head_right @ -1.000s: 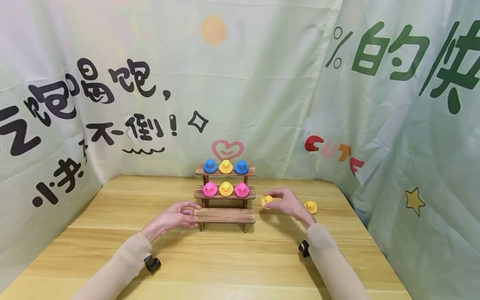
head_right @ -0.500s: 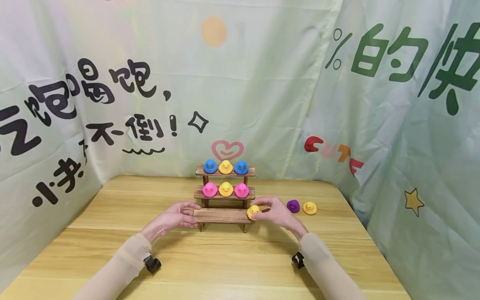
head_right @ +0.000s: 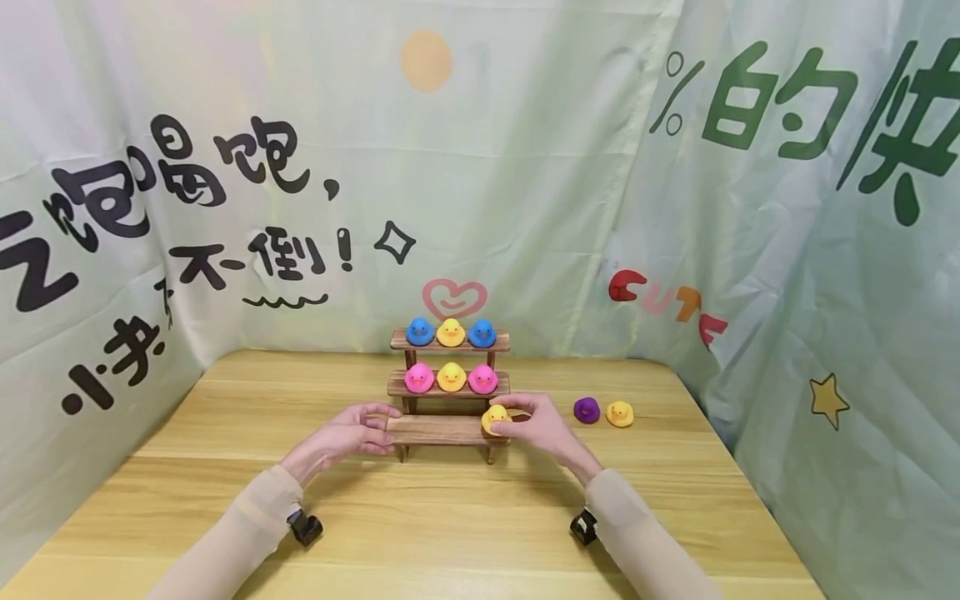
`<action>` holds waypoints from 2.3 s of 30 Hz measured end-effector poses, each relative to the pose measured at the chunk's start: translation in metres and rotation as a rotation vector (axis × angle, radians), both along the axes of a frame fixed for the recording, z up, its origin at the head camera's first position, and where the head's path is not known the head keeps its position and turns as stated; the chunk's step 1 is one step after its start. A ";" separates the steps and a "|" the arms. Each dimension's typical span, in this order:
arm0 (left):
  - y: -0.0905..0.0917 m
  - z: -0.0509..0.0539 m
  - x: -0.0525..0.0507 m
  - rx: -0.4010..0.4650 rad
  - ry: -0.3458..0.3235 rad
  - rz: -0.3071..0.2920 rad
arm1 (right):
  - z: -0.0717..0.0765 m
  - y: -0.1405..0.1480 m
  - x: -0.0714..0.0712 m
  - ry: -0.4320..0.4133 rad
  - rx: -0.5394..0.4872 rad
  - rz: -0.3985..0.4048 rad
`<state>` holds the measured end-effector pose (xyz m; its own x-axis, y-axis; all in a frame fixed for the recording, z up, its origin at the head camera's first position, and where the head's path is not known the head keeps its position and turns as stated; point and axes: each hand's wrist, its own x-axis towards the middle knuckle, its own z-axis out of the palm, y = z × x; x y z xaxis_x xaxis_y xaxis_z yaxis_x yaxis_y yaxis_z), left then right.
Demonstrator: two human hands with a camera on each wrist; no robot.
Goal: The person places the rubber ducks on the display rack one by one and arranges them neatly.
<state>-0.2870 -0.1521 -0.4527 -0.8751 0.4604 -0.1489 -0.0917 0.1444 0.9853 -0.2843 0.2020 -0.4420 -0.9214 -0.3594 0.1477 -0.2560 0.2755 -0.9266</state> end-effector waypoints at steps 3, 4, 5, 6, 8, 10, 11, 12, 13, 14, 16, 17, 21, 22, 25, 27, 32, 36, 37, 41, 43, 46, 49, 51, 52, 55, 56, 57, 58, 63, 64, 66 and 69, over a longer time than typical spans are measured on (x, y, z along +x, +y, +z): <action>-0.001 0.000 -0.001 0.009 0.001 -0.010 | 0.000 -0.002 0.001 -0.003 -0.023 -0.010; -0.001 0.000 -0.001 0.013 -0.001 -0.013 | -0.001 -0.003 0.001 -0.003 -0.023 -0.013; -0.001 0.000 -0.001 0.015 -0.001 -0.015 | -0.001 -0.003 0.002 0.000 -0.021 -0.009; -0.001 -0.001 -0.002 0.017 -0.002 -0.016 | -0.001 -0.004 0.002 0.002 -0.017 -0.003; -0.001 -0.001 -0.002 0.018 -0.005 -0.018 | 0.000 -0.007 0.003 0.003 -0.004 0.017; -0.001 -0.001 -0.002 0.017 -0.008 -0.017 | 0.001 -0.010 0.004 0.002 0.010 0.050; -0.001 -0.001 -0.002 0.016 -0.008 -0.017 | 0.001 -0.012 0.005 0.000 0.011 0.068; -0.001 -0.002 -0.002 0.017 -0.008 -0.017 | 0.002 -0.015 0.005 -0.002 0.013 0.082; -0.001 -0.001 -0.002 0.017 -0.007 -0.017 | 0.002 -0.017 0.005 -0.003 0.020 0.091; -0.001 -0.001 -0.002 0.017 -0.006 -0.018 | 0.002 -0.019 0.006 -0.003 0.018 0.100; -0.001 -0.001 -0.002 0.016 -0.004 -0.019 | 0.002 -0.024 0.007 -0.010 0.010 0.107; -0.001 -0.001 -0.002 0.014 -0.004 -0.020 | 0.002 -0.027 0.007 -0.016 0.003 0.105; -0.002 -0.001 -0.001 0.007 -0.010 -0.018 | 0.003 -0.037 0.010 -0.049 -0.039 0.093; -0.002 -0.002 -0.001 0.006 -0.011 -0.017 | 0.004 -0.039 0.010 -0.058 -0.050 0.088; -0.002 -0.001 0.000 0.006 -0.011 -0.015 | 0.003 -0.043 0.011 -0.065 -0.065 0.076; -0.002 -0.001 0.000 0.008 -0.011 -0.014 | 0.003 -0.046 0.011 -0.074 -0.077 0.064; -0.003 0.000 -0.001 0.008 -0.012 -0.014 | 0.000 -0.054 0.010 -0.095 -0.112 0.038; -0.003 0.000 0.000 0.002 -0.011 -0.007 | -0.001 -0.062 0.010 -0.104 -0.129 0.031; -0.004 0.000 0.000 0.001 -0.012 -0.003 | -0.001 -0.065 0.010 -0.112 -0.134 0.030; -0.004 -0.001 0.000 -0.005 -0.016 -0.003 | -0.001 -0.075 0.011 -0.129 -0.146 0.039; -0.004 -0.001 0.001 -0.003 -0.020 -0.005 | -0.002 -0.081 0.011 -0.130 -0.143 0.037; -0.004 -0.002 0.000 0.002 -0.026 -0.012 | -0.003 -0.088 0.010 -0.123 -0.144 0.033; -0.005 -0.001 0.000 0.013 -0.034 -0.017 | -0.003 -0.094 0.009 -0.121 -0.147 0.030; -0.005 -0.001 -0.001 0.018 -0.041 -0.020 | -0.004 -0.097 0.008 -0.121 -0.146 0.033; -0.005 -0.001 -0.001 0.018 -0.041 -0.022 | -0.003 -0.098 0.008 -0.122 -0.146 0.034; -0.005 0.000 -0.001 0.012 -0.044 -0.024 | -0.002 -0.101 0.007 -0.134 -0.146 0.037; -0.005 0.000 -0.002 0.011 -0.045 -0.025 | -0.002 -0.102 0.007 -0.138 -0.145 0.038; -0.004 0.000 -0.002 0.010 -0.046 -0.026 | -0.001 -0.103 0.007 -0.141 -0.141 0.038; -0.004 0.000 -0.002 0.008 -0.044 -0.027 | 0.000 -0.104 0.007 -0.138 -0.137 0.041; -0.005 0.001 -0.002 0.010 -0.044 -0.036 | 0.002 -0.112 0.007 -0.125 -0.118 0.041; -0.005 0.001 -0.002 0.011 -0.043 -0.038 | 0.002 -0.114 0.007 -0.117 -0.118 0.041; -0.005 0.001 -0.002 0.014 -0.044 -0.039 | 0.001 -0.117 0.006 -0.108 -0.120 0.037; -0.005 0.001 -0.002 0.017 -0.049 -0.037 | 0.001 -0.123 0.006 -0.082 -0.119 0.038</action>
